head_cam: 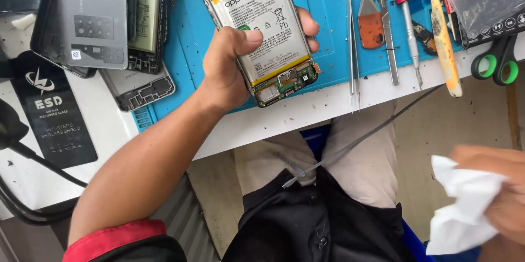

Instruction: Cleaning the internal components of a disassembled mobile phone using a brush and a cloth at a repair station.

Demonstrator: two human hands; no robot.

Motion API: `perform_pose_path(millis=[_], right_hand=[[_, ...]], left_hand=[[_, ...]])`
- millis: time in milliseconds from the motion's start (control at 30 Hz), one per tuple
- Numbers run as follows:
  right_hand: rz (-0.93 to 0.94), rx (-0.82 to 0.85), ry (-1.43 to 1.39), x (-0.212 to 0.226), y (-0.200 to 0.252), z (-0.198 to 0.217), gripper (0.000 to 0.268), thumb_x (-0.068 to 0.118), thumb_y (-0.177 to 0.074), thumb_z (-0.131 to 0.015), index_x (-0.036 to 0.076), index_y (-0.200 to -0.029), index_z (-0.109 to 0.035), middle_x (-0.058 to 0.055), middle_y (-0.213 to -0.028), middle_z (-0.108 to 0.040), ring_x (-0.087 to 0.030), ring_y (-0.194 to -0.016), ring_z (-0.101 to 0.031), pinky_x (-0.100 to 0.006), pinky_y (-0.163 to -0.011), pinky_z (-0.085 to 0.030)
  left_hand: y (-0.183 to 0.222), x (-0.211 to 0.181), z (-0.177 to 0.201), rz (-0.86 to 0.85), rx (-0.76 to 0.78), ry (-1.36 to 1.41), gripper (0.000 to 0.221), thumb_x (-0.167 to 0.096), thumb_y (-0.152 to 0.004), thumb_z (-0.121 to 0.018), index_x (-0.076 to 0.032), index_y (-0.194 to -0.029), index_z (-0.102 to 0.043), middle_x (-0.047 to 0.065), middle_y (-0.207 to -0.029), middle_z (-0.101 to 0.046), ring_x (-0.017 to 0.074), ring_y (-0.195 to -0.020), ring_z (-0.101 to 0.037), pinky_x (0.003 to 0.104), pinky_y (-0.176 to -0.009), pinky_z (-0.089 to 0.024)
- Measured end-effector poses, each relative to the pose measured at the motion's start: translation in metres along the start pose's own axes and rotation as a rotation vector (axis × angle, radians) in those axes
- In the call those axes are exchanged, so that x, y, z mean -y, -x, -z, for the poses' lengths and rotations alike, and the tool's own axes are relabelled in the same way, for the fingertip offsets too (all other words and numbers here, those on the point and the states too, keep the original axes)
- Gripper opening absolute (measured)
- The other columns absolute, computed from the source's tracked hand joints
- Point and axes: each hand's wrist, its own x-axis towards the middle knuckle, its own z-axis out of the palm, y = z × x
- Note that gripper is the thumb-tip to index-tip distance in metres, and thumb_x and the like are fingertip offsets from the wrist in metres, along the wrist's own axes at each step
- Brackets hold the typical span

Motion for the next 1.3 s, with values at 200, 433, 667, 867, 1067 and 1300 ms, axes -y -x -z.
perform_pose_path(millis=[200,433,667,867,1067,1300], right_hand=[[0.342,-0.036,-0.477,0.033,-0.038,-0.044,0.027,0.003,-0.074,-0.071,0.010,-0.057,-0.052,-0.011,-0.107,-0.073,-0.021,-0.075,-0.092,-0.022,-0.052,-0.081],[0.156,-0.204,-0.806,0.079,-0.066,-0.100,0.031,-0.009,-0.087,-0.059,0.007,-0.112,-0.050,-0.035,-0.116,-0.069,-0.029,-0.048,-0.077,-0.032,-0.040,-0.064],[0.090,-0.172,-0.646,0.078,-0.082,-0.106,0.018,0.012,-0.090,-0.051,0.001,-0.103,-0.056,-0.009,-0.068,-0.054,-0.010,-0.055,-0.043,-0.020,-0.049,-0.034],[0.207,-0.126,-0.749,0.083,-0.085,-0.116,0.025,0.010,-0.097,-0.052,0.011,-0.120,-0.042,-0.021,-0.115,-0.058,-0.023,-0.084,-0.060,-0.034,-0.080,-0.052],[0.144,-0.272,-0.442,0.115,-0.092,-0.119,0.027,0.001,-0.098,-0.057,0.005,-0.117,-0.037,-0.033,-0.123,-0.068,-0.027,-0.074,-0.075,-0.030,-0.067,-0.066],[0.254,-0.465,-0.242,0.112,-0.085,-0.125,0.018,0.002,-0.096,-0.062,-0.008,-0.110,-0.055,-0.025,-0.111,-0.057,-0.029,-0.072,-0.077,-0.027,-0.062,-0.070]], left_hand=[[0.001,0.004,0.004,0.002,0.013,-0.011,0.083,-0.034,-0.084,-0.065,-0.007,-0.158,-0.040,0.021,-0.124,-0.070,0.0360,-0.111,-0.071,0.060,-0.097,-0.067],[0.002,0.008,0.005,-0.081,0.101,-0.029,0.057,-0.030,-0.092,-0.057,-0.007,-0.144,-0.053,0.019,-0.129,-0.067,0.0363,-0.114,-0.068,0.057,-0.098,-0.062],[0.003,0.007,0.000,-0.096,0.092,-0.059,0.055,-0.032,-0.091,-0.059,-0.006,-0.139,-0.053,0.018,-0.124,-0.069,0.0347,-0.110,-0.070,0.053,-0.096,-0.062],[0.004,0.005,0.001,-0.083,0.063,-0.132,0.069,-0.036,-0.091,-0.060,-0.008,-0.153,-0.046,0.019,-0.125,-0.071,0.0358,-0.109,-0.073,0.053,-0.100,-0.064],[0.004,-0.002,-0.005,0.005,0.072,0.023,0.079,-0.034,-0.086,-0.067,-0.004,-0.156,-0.044,0.022,-0.123,-0.071,0.0376,-0.109,-0.073,0.054,-0.099,-0.062],[0.006,-0.017,-0.009,0.185,0.129,0.268,0.091,-0.029,-0.081,-0.077,-0.001,-0.160,-0.041,0.030,-0.122,-0.069,0.0425,-0.108,-0.073,0.057,-0.089,-0.065]])
